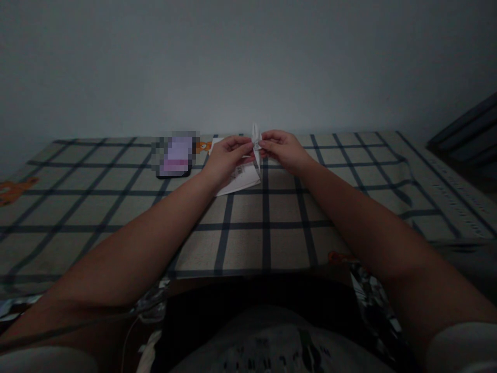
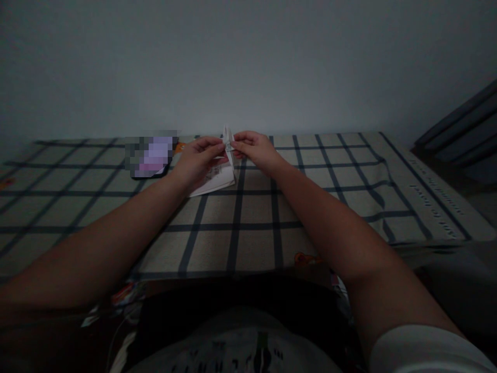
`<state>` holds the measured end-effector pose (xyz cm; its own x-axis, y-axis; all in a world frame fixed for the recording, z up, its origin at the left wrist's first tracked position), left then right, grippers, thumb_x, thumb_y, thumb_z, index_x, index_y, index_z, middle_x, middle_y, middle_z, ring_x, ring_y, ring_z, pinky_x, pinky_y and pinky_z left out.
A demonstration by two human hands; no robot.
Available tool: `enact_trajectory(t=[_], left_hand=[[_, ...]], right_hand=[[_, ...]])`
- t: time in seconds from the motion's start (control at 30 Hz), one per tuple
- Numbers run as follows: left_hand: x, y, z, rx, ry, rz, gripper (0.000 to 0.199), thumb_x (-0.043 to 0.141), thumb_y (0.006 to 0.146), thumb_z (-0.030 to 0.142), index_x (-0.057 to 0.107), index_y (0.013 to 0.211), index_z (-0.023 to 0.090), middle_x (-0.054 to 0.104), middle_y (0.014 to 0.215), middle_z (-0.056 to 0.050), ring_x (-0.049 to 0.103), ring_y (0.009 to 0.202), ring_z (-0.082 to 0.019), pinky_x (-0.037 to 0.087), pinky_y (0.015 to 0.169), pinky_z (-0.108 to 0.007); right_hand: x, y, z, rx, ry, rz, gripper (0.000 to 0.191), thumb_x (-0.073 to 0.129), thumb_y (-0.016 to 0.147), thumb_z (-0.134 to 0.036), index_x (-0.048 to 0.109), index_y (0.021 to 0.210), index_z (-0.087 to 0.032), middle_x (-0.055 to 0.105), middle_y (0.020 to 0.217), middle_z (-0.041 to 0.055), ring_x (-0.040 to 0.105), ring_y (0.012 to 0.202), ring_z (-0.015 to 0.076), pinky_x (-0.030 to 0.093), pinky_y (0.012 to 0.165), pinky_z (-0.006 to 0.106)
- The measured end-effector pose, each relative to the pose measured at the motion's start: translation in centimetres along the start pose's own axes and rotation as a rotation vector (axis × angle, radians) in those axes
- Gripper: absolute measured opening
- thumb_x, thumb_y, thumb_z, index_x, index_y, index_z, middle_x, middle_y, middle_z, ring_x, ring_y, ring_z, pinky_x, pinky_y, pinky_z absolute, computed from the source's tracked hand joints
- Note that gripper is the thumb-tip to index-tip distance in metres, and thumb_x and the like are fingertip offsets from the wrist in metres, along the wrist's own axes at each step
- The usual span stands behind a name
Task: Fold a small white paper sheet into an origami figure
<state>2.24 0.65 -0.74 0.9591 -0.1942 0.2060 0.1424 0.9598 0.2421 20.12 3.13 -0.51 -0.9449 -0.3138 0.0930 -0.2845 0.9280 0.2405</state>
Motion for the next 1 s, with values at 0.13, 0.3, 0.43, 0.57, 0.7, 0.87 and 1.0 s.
enact_trajectory(t=[0.13, 0.3, 0.43, 0.57, 0.7, 0.87, 1.0], left_hand=[[0.01, 0.06, -0.01, 0.004, 0.024, 0.0, 0.037, 0.093, 0.066, 0.037, 0.069, 0.088, 0.02, 0.075, 0.086, -0.001, 0.072, 0.077, -0.015, 0.064, 0.081, -0.032], [0.04, 0.05, 0.09, 0.014, 0.029, -0.019, 0.04, 0.093, 0.068, 0.044, 0.07, 0.091, 0.019, 0.076, 0.09, -0.003, 0.074, 0.082, -0.017, 0.064, 0.082, -0.033], [0.01, 0.04, 0.1, -0.016, 0.0, -0.039, 0.038, 0.092, 0.07, 0.042, 0.071, 0.094, 0.02, 0.077, 0.092, -0.005, 0.075, 0.084, -0.018, 0.064, 0.081, -0.034], [0.0, 0.0, 0.01, -0.032, -0.007, -0.026, 0.037, 0.09, 0.071, 0.036, 0.071, 0.099, 0.02, 0.077, 0.094, -0.005, 0.075, 0.084, -0.018, 0.064, 0.079, -0.033], [0.05, 0.0, -0.09, -0.016, -0.013, -0.017, 0.038, 0.09, 0.069, 0.029, 0.067, 0.099, 0.022, 0.072, 0.085, 0.001, 0.071, 0.075, -0.014, 0.063, 0.072, -0.029], [0.01, 0.04, 0.06, -0.037, -0.005, -0.024, 0.038, 0.091, 0.067, 0.028, 0.066, 0.095, 0.023, 0.069, 0.082, 0.002, 0.069, 0.072, -0.013, 0.062, 0.07, -0.027], [-0.14, 0.11, 0.06, -0.029, -0.025, -0.08, 0.044, 0.094, 0.066, 0.033, 0.065, 0.099, 0.023, 0.069, 0.082, 0.002, 0.069, 0.074, -0.013, 0.061, 0.072, -0.027]], right_hand=[[-0.01, 0.05, 0.04, -0.019, -0.023, -0.004, 0.023, 0.083, 0.083, -0.029, 0.063, 0.091, -0.019, 0.064, 0.084, -0.0017, 0.065, 0.073, 0.0094, 0.058, 0.075, 0.025], [0.0, 0.03, -0.02, -0.018, -0.005, -0.02, 0.024, 0.083, 0.083, -0.031, 0.064, 0.093, -0.019, 0.066, 0.086, -0.0012, 0.065, 0.076, 0.0104, 0.058, 0.075, 0.026], [0.03, -0.15, -0.14, 0.009, 0.061, -0.043, 0.027, 0.085, 0.08, -0.033, 0.066, 0.095, -0.02, 0.07, 0.089, -0.0001, 0.066, 0.078, 0.0109, 0.059, 0.077, 0.025], [-0.05, -0.12, 0.08, 0.017, 0.081, -0.071, 0.029, 0.088, 0.078, -0.032, 0.067, 0.094, -0.02, 0.07, 0.087, 0.0, 0.066, 0.076, 0.0102, 0.058, 0.075, 0.024], [-0.13, -0.02, 0.34, 0.0, 0.061, -0.105, 0.031, 0.088, 0.078, -0.034, 0.066, 0.094, -0.02, 0.07, 0.085, -0.001, 0.065, 0.073, 0.0097, 0.057, 0.072, 0.023], [-0.05, -0.17, 0.0, -0.014, 0.025, -0.094, 0.029, 0.086, 0.081, -0.033, 0.066, 0.096, -0.019, 0.07, 0.087, -0.0003, 0.066, 0.075, 0.0096, 0.058, 0.074, 0.024], [0.1, -0.2, -0.23, -0.037, 0.001, -0.072, 0.028, 0.084, 0.083, -0.033, 0.064, 0.096, -0.019, 0.069, 0.086, -0.0008, 0.066, 0.076, 0.0099, 0.059, 0.075, 0.025]])
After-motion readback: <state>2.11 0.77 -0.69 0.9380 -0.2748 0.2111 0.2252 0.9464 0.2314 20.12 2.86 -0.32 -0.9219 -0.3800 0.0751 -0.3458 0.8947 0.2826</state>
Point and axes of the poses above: each hand's wrist, its own y-axis towards the middle knuckle, its own x-axis out of the palm, z = x × y, the point moved 1 cm from there along y, towards the middle knuckle
